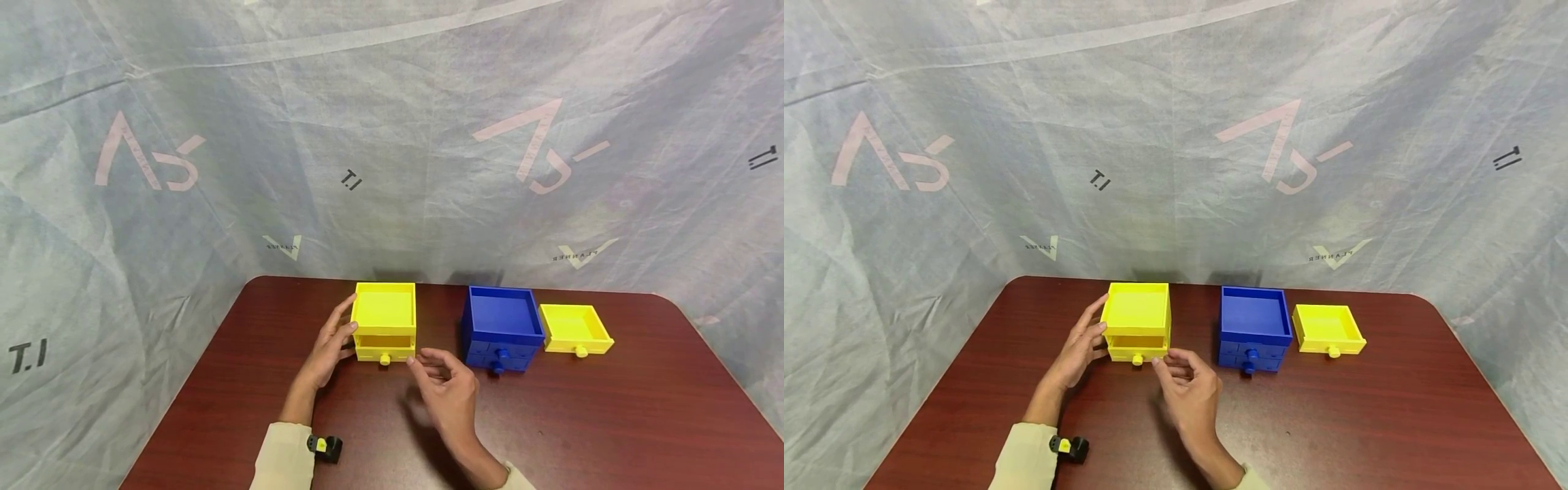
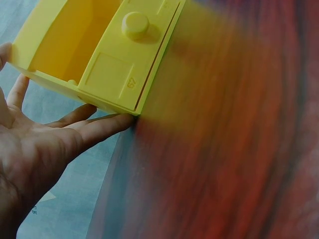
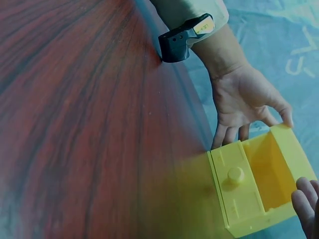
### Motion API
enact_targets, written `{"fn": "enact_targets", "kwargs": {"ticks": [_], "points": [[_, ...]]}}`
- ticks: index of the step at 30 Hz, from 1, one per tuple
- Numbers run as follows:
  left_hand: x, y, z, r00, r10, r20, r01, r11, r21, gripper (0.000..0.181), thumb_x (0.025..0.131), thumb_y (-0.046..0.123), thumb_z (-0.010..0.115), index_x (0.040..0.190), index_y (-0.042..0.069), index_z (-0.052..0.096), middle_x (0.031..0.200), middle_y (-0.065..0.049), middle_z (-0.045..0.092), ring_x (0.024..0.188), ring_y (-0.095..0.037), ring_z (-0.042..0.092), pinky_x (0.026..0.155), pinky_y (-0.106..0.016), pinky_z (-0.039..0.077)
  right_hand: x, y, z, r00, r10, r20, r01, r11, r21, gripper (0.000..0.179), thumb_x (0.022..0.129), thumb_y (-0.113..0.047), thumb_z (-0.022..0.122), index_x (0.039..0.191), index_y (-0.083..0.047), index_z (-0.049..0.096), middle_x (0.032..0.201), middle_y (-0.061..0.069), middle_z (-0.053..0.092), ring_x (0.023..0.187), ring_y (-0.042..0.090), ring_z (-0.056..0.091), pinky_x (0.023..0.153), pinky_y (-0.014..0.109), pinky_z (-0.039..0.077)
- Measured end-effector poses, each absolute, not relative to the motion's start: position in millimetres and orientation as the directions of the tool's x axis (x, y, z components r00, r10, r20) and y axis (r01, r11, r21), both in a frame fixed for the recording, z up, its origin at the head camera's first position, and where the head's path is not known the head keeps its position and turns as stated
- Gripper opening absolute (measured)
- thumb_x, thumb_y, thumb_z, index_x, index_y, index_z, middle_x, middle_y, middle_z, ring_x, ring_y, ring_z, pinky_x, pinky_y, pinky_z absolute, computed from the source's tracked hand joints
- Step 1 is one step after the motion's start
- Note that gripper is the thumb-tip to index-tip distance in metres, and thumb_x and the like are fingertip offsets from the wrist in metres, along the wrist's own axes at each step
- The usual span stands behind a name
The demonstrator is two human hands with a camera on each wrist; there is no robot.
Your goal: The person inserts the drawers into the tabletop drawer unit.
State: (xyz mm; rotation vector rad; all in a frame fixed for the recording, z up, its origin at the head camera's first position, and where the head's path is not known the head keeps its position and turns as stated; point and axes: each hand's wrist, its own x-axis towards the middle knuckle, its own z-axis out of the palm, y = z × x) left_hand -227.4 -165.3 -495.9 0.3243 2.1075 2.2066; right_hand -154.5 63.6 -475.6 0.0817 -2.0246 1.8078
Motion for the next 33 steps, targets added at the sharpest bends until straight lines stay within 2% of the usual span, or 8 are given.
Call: {"fn": "enact_targets", "kwargs": {"ticks": [6,12,16,33], "points": [[-227.4,-165.9,-496.6,-0.974,0.201,0.1,0.091,-0.056,0.994,0.055,0.106,0.026,0.047,0.157,0.033,0.028,0.138,-0.021,0.042,0.114,-0.041,0.059,0.095,-0.066,0.043,-151.0,71.0,-473.1,-0.896,0.254,0.365,-0.329,0.174,-0.928,0.018,0.078,-0.005,0.085,0.093,-0.008,0.075,0.083,0.002,0.075,0.069,0.015,0.07,0.059,0.024,0.056],[-227.8,-166.0,-497.0,-0.974,0.2,0.107,0.098,-0.052,0.994,0.055,0.105,0.027,0.047,0.157,0.033,0.028,0.14,-0.022,0.041,0.112,-0.04,0.059,0.095,-0.066,0.042,-138.7,73.7,-446.4,-0.869,0.269,0.416,-0.359,0.237,-0.903,0.017,0.077,0.004,0.082,0.091,-0.001,0.073,0.082,0.01,0.074,0.066,0.018,0.07,0.058,0.022,0.055],[-227.9,-165.5,-496.7,-0.974,0.2,0.106,0.097,-0.052,0.994,0.055,0.105,0.026,0.047,0.157,0.033,0.028,0.141,-0.023,0.04,0.112,-0.039,0.058,0.095,-0.066,0.042,-135.3,78.4,-439.1,-0.857,0.281,0.432,-0.369,0.249,-0.895,0.018,0.076,0.006,0.081,0.091,0.0,0.073,0.081,0.011,0.074,0.066,0.018,0.07,0.058,0.021,0.055],[-228.8,-165.2,-497.6,-0.975,0.194,0.106,0.096,-0.06,0.994,0.056,0.104,0.027,0.048,0.157,0.032,0.029,0.142,-0.023,0.038,0.112,-0.038,0.057,0.095,-0.068,0.04,-134.7,106.2,-449.6,-0.825,0.337,0.454,-0.374,0.279,-0.885,0.026,0.075,0.008,0.082,0.097,0.005,0.071,0.081,0.016,0.073,0.067,0.013,0.069,0.058,0.019,0.054]]}}
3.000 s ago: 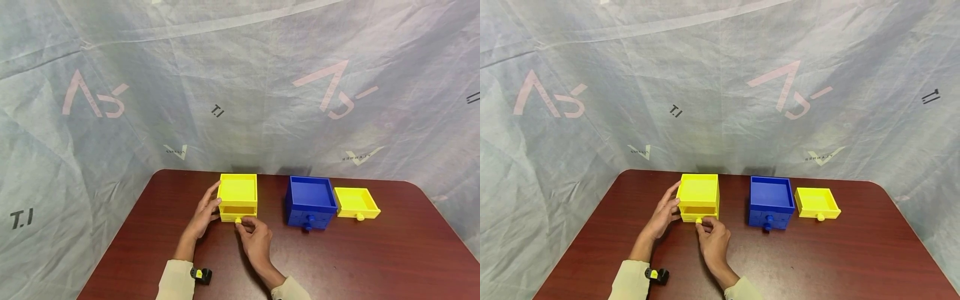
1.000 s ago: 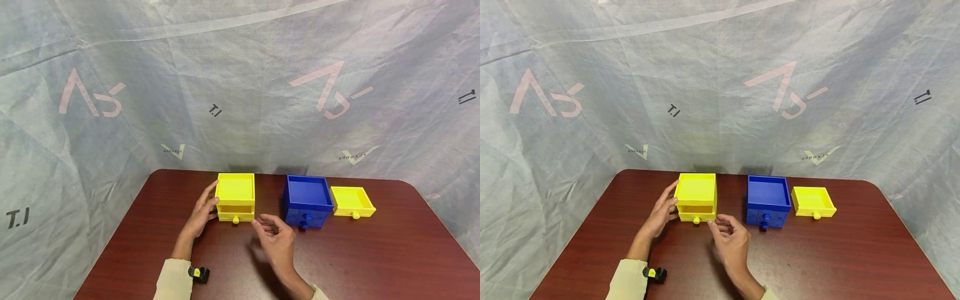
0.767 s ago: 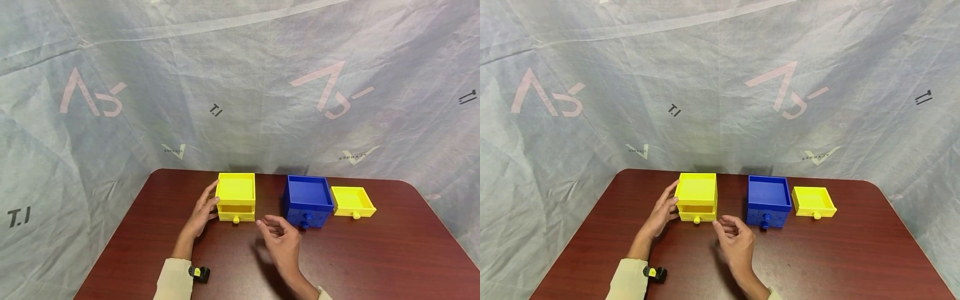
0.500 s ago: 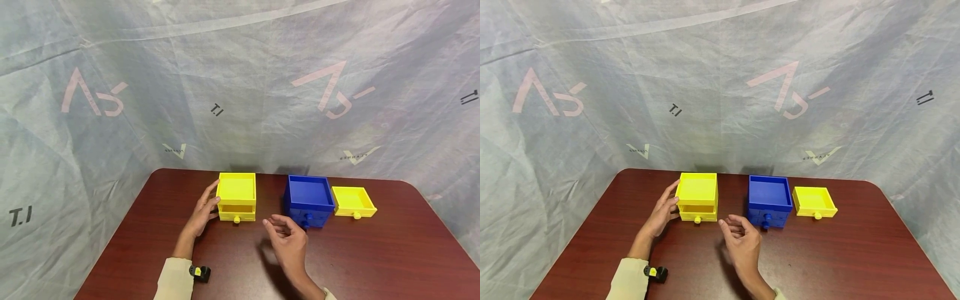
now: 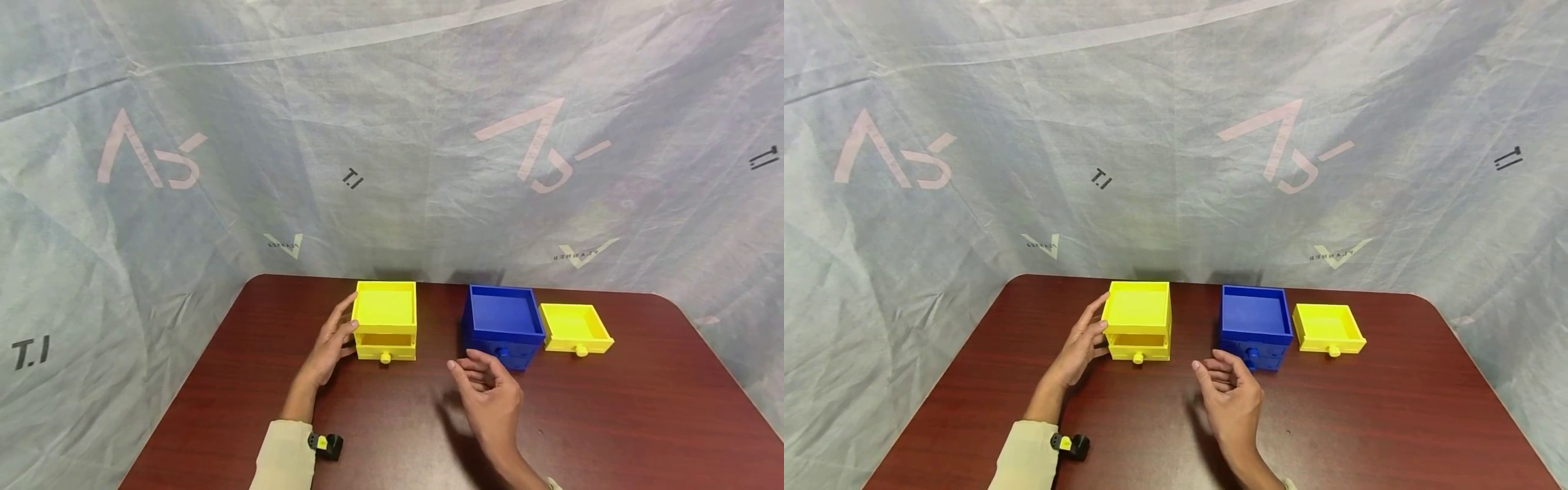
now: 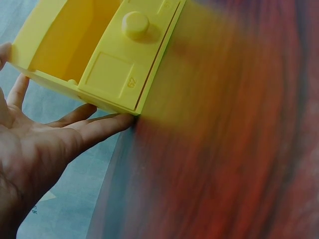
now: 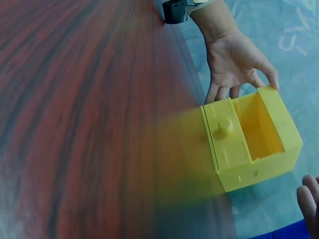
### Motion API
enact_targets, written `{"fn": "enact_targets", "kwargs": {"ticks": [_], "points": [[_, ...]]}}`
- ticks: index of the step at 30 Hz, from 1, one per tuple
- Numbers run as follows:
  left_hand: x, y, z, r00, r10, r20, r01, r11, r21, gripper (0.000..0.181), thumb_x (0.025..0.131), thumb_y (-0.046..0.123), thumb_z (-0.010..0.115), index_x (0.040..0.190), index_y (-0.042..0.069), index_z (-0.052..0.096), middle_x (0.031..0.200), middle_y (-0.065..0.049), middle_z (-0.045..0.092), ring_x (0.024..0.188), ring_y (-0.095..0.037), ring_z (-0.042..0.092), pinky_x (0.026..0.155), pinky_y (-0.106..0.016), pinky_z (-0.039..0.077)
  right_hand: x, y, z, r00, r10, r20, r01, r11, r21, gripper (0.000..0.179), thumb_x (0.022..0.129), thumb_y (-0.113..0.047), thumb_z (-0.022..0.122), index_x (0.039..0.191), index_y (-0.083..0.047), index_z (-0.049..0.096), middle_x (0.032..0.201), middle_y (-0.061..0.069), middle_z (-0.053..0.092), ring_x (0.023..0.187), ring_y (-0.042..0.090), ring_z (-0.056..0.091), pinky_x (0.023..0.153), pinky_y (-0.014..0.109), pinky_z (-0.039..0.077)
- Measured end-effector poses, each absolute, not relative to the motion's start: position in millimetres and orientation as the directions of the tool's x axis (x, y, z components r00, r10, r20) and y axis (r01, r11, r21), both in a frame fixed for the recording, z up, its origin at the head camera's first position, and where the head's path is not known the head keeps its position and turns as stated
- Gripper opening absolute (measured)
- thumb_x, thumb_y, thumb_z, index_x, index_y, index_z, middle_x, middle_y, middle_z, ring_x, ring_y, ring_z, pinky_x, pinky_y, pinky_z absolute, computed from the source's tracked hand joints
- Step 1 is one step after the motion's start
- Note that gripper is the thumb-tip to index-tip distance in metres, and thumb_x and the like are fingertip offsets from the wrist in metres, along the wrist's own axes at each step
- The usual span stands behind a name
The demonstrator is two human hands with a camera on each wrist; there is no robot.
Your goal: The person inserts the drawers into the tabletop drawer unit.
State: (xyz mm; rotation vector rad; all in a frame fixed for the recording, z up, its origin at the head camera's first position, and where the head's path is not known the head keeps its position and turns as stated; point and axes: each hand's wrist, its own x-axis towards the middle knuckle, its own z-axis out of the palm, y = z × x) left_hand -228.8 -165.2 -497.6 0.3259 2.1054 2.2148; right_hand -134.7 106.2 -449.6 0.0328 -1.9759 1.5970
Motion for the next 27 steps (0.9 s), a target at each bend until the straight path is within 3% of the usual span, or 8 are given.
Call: {"fn": "enact_targets", "kwargs": {"ticks": [6,14,27], "points": [[-227.3,-165.2,-496.2,-0.978,0.187,0.097,0.09,-0.046,0.995,0.056,0.104,0.027,0.048,0.157,0.034,0.029,0.143,-0.021,0.038,0.115,-0.04,0.054,0.096,-0.069,0.038,-143.8,120.5,-475.0,-0.819,0.364,0.444,-0.368,0.261,-0.892,0.027,0.076,-0.002,0.086,0.1,-0.004,0.072,0.081,0.007,0.073,0.067,0.009,0.069,0.059,0.019,0.054],[-226.3,-167.4,-498.0,-0.977,0.195,0.086,0.081,-0.035,0.996,0.055,0.105,0.028,0.047,0.157,0.034,0.029,0.145,-0.019,0.036,0.118,-0.044,0.053,0.098,-0.071,0.036,-146.8,130.0,-476.6,-0.768,0.439,0.466,-0.356,0.313,-0.881,0.031,0.073,0.006,0.085,0.099,0.006,0.069,0.072,0.012,0.069,0.06,0.003,0.063,0.053,0.014,0.049],[-228.3,-165.9,-496.6,-0.976,0.197,0.096,0.089,-0.045,0.995,0.056,0.104,0.027,0.047,0.157,0.034,0.029,0.146,-0.019,0.037,0.118,-0.043,0.054,0.098,-0.071,0.035,-153.5,152.0,-472.7,-0.711,0.497,0.497,-0.34,0.376,-0.862,0.031,0.074,0.003,0.085,0.1,0.007,0.069,0.073,0.013,0.069,0.059,0.001,0.061,0.053,0.013,0.048]]}}
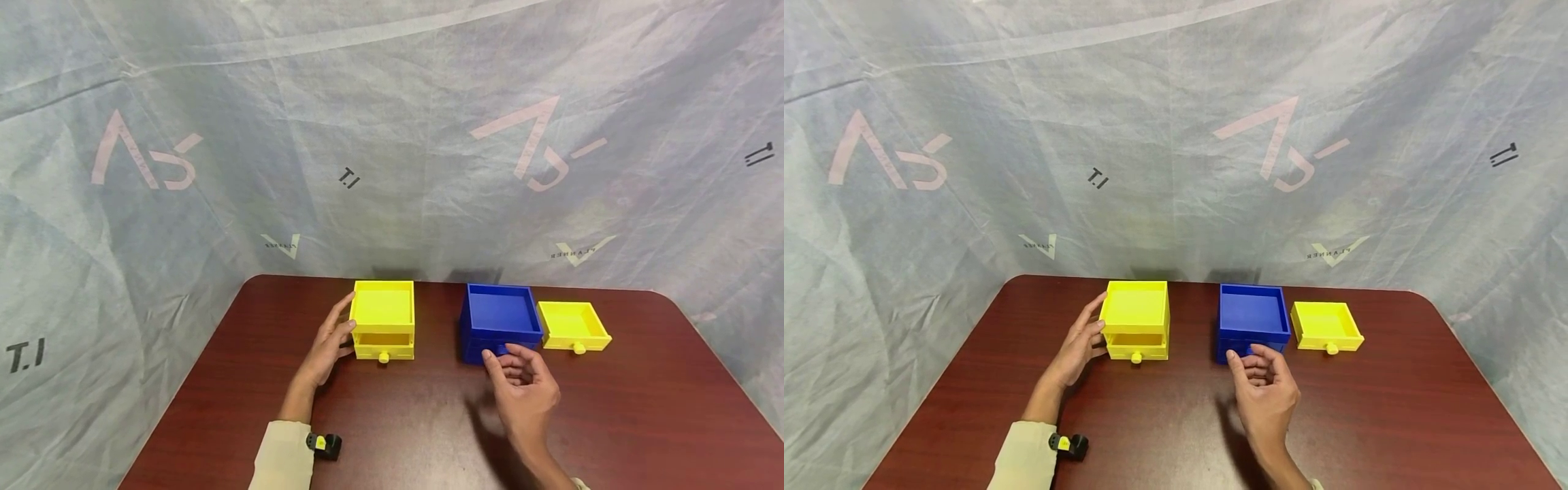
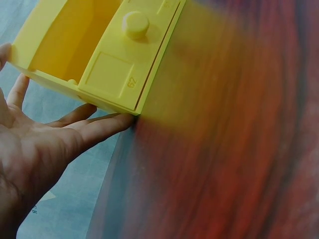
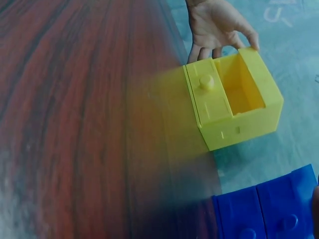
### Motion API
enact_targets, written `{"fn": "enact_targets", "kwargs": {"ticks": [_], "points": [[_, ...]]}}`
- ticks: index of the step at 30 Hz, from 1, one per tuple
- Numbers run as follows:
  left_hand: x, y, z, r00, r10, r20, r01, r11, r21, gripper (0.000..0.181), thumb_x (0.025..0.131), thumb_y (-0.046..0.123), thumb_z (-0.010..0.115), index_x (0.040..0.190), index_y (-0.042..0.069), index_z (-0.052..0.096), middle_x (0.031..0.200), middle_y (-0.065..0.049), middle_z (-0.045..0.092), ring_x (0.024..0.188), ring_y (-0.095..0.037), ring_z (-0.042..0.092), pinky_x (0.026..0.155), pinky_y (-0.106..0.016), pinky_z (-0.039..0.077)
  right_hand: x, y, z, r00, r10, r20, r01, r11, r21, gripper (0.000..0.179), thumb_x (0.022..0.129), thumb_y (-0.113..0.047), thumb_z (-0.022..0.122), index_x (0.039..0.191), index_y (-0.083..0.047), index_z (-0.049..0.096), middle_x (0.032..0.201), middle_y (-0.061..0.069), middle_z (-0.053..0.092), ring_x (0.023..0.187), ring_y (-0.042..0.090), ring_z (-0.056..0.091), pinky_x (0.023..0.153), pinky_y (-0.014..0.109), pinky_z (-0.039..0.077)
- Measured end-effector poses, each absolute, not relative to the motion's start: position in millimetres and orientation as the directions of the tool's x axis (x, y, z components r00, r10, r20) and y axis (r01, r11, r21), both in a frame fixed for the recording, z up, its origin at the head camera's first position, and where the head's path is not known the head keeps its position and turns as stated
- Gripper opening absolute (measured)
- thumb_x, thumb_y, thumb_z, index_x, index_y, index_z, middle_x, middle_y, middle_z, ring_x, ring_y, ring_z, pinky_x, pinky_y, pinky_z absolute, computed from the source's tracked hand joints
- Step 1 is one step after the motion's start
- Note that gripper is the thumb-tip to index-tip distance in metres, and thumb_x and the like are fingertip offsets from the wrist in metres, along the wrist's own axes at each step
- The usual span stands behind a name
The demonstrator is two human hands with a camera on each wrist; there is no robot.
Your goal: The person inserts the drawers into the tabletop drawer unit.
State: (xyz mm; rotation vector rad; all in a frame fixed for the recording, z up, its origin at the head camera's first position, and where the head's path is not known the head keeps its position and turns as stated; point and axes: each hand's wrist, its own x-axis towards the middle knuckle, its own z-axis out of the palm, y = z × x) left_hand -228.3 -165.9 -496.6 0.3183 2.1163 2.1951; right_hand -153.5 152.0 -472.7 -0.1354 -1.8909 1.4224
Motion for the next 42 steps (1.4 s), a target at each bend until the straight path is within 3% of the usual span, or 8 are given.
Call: {"fn": "enact_targets", "kwargs": {"ticks": [6,14,22,33,42], "points": [[-229.3,-166.9,-496.2,-0.974,0.202,0.104,0.096,-0.047,0.994,0.056,0.104,0.027,0.048,0.157,0.034,0.029,0.141,-0.02,0.041,0.115,-0.039,0.058,0.097,-0.07,0.038,-148.4,157.9,-467.7,-0.693,0.529,0.49,-0.313,0.391,-0.865,0.032,0.072,0.003,0.086,0.099,0.007,0.07,0.073,0.009,0.069,0.059,0.0,0.06,0.054,0.011,0.047],[-229.4,-168.3,-494.5,-0.974,0.203,0.096,0.091,-0.038,0.995,0.055,0.105,0.028,0.046,0.157,0.035,0.028,0.143,-0.019,0.038,0.117,-0.044,0.056,0.098,-0.07,0.036,-137.7,164.1,-445.3,-0.673,0.554,0.491,-0.3,0.403,-0.865,0.029,0.073,0.004,0.085,0.096,0.011,0.068,0.072,0.01,0.068,0.057,-0.001,0.06,0.055,0.01,0.047],[-228.6,-167.8,-496.0,-0.974,0.207,0.096,0.09,-0.041,0.995,0.056,0.105,0.027,0.046,0.158,0.031,0.027,0.146,-0.019,0.034,0.117,-0.044,0.055,0.098,-0.071,0.035,-141.7,178.6,-446.8,-0.65,0.576,0.496,-0.303,0.403,-0.864,0.031,0.073,0.003,0.085,0.098,0.012,0.068,0.071,0.006,0.068,0.058,-0.001,0.06,0.056,0.01,0.047],[-229.5,-164.9,-494.0,-0.976,0.197,0.094,0.085,-0.051,0.995,0.056,0.104,0.027,0.047,0.157,0.034,0.029,0.149,-0.019,0.033,0.118,-0.043,0.053,0.098,-0.072,0.034,-150.5,198.0,-452.3,-0.601,0.629,0.493,-0.294,0.399,-0.868,0.032,0.074,0.001,0.085,0.098,0.013,0.067,0.071,0.004,0.068,0.058,-0.004,0.06,0.059,0.01,0.048],[-228.5,-165.1,-495.1,-0.974,0.204,0.096,0.084,-0.066,0.994,0.056,0.104,0.026,0.047,0.157,0.034,0.028,0.142,-0.02,0.039,0.116,-0.043,0.056,0.098,-0.071,0.035,-155.6,210.0,-453.0,-0.568,0.668,0.481,-0.265,0.405,-0.875,0.032,0.075,0.0,0.084,0.098,0.014,0.067,0.07,-0.001,0.068,0.058,-0.006,0.059,0.06,0.009,0.047]]}}
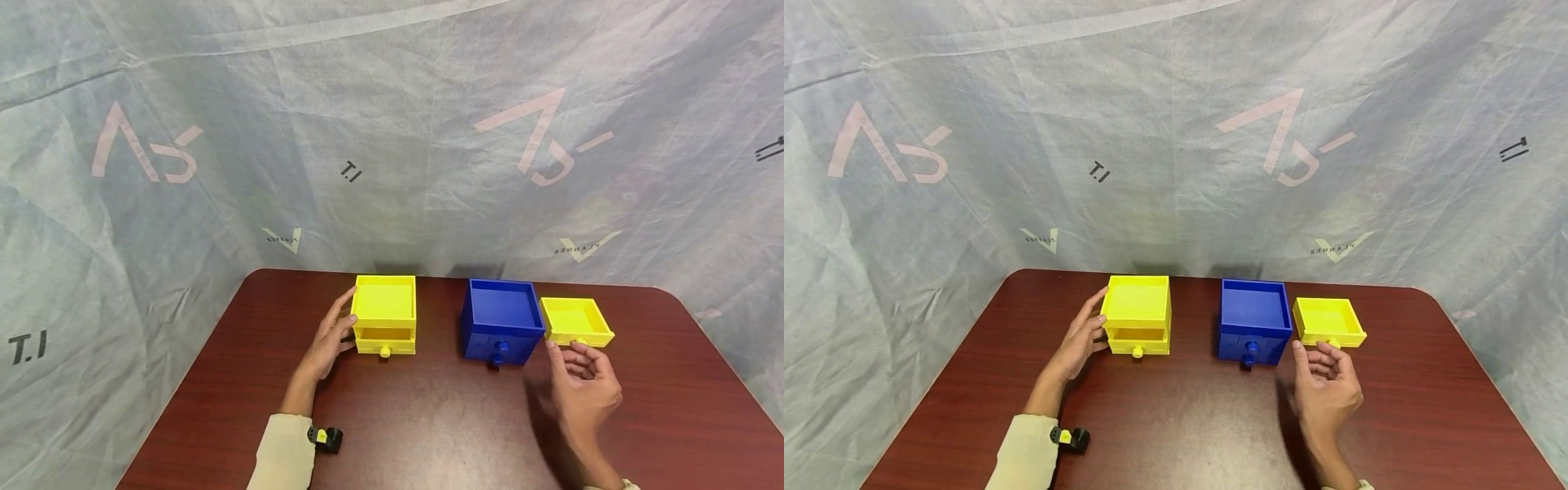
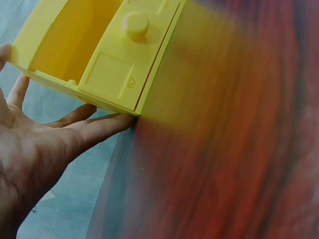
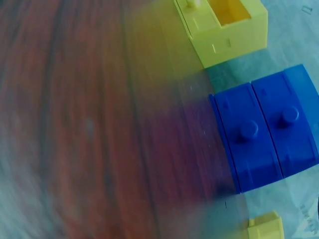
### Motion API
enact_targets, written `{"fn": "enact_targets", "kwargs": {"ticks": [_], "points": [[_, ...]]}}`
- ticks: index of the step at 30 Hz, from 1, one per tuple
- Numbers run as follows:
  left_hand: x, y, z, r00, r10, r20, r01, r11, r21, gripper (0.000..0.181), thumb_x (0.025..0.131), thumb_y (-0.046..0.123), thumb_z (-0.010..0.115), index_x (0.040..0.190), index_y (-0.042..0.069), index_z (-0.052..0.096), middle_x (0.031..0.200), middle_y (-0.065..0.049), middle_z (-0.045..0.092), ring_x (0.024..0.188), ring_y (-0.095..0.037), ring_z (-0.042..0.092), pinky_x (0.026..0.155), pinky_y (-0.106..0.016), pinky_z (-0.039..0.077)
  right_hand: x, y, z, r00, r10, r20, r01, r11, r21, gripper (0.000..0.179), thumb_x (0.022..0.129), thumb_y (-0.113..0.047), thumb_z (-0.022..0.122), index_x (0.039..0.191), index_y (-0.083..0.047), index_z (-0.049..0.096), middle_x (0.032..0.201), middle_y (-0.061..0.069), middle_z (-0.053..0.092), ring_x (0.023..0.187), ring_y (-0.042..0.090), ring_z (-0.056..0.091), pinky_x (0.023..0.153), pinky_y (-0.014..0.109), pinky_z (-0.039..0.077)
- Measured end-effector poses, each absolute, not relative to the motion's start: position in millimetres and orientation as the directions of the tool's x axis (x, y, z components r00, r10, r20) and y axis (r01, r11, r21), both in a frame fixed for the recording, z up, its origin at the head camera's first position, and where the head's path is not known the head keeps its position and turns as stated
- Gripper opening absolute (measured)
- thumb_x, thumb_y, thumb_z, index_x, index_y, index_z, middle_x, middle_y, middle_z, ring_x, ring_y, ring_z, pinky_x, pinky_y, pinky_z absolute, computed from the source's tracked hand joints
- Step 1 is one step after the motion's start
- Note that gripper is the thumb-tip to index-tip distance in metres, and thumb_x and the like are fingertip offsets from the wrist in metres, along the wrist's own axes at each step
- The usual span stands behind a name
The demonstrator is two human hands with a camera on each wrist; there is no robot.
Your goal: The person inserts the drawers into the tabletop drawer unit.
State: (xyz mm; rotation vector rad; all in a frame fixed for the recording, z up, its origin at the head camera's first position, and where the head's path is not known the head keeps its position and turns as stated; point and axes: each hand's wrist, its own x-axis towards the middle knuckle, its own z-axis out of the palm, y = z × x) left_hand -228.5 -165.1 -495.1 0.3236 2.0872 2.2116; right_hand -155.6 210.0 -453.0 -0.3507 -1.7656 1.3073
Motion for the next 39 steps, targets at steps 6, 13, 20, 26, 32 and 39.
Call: {"fn": "enact_targets", "kwargs": {"ticks": [6,13,20,26,32,39], "points": [[-228.5,-164.9,-494.7,-0.976,0.199,0.09,0.079,-0.065,0.995,0.056,0.104,0.027,0.047,0.157,0.035,0.029,0.141,-0.02,0.04,0.116,-0.043,0.056,0.098,-0.071,0.035,-167.5,229.0,-470.5,-0.552,0.674,0.491,-0.243,0.433,-0.868,0.034,0.076,-0.005,0.085,0.1,0.011,0.069,0.072,-0.014,0.065,0.059,-0.009,0.059,0.061,0.008,0.047],[-228.6,-165.3,-494.8,-0.974,0.206,0.092,0.082,-0.056,0.995,0.056,0.105,0.026,0.046,0.157,0.035,0.028,0.144,-0.02,0.039,0.117,-0.041,0.054,0.098,-0.071,0.035,-177.0,251.3,-486.3,-0.553,0.713,0.43,-0.139,0.43,-0.892,0.039,0.075,-0.018,0.088,0.104,0.002,0.071,0.073,-0.022,0.063,0.06,-0.011,0.06,0.06,0.006,0.046],[-228.1,-164.8,-494.3,-0.975,0.204,0.091,0.081,-0.06,0.995,0.056,0.105,0.026,0.046,0.157,0.035,0.028,0.143,-0.02,0.04,0.116,-0.041,0.055,0.098,-0.07,0.036,-179.8,262.5,-487.7,-0.553,0.738,0.386,-0.067,0.423,-0.904,0.04,0.076,-0.023,0.088,0.104,-0.001,0.07,0.07,-0.031,0.059,0.058,-0.015,0.057,0.057,0.004,0.044],[-228.3,-164.1,-494.6,-0.976,0.198,0.092,0.081,-0.066,0.995,0.057,0.104,0.026,0.047,0.158,0.031,0.027,0.138,-0.023,0.043,0.115,-0.041,0.058,0.098,-0.07,0.037,-180.5,272.2,-489.9,-0.595,0.731,0.334,0.021,0.429,-0.903,0.047,0.078,-0.03,0.086,0.112,-0.002,0.069,0.074,-0.031,0.059,0.059,-0.02,0.053,0.076,0.006,0.043],[-228.1,-163.9,-494.9,-0.977,0.195,0.089,0.078,-0.062,0.995,0.057,0.104,0.027,0.047,0.158,0.031,0.028,0.138,-0.023,0.044,0.115,-0.04,0.058,0.097,-0.068,0.039,-182.4,281.7,-493.0,-0.653,0.718,0.242,0.14,0.428,-0.893,0.056,0.081,-0.034,0.083,0.123,0.0,0.065,0.102,0.01,0.075,0.062,-0.026,0.046,0.111,0.036,0.025],[-230.0,-165.1,-496.0,-0.977,0.196,0.086,0.076,-0.06,0.995,0.056,0.104,0.026,0.047,0.157,0.033,0.029,0.138,-0.023,0.044,0.115,-0.04,0.058,0.097,-0.067,0.039,-183.6,288.4,-498.3,-0.686,0.721,0.093,0.301,0.398,-0.867,0.065,0.084,-0.041,0.077,0.132,-0.001,0.058,0.123,0.027,0.063,0.066,-0.018,0.036,0.111,0.048,0.024]]}}
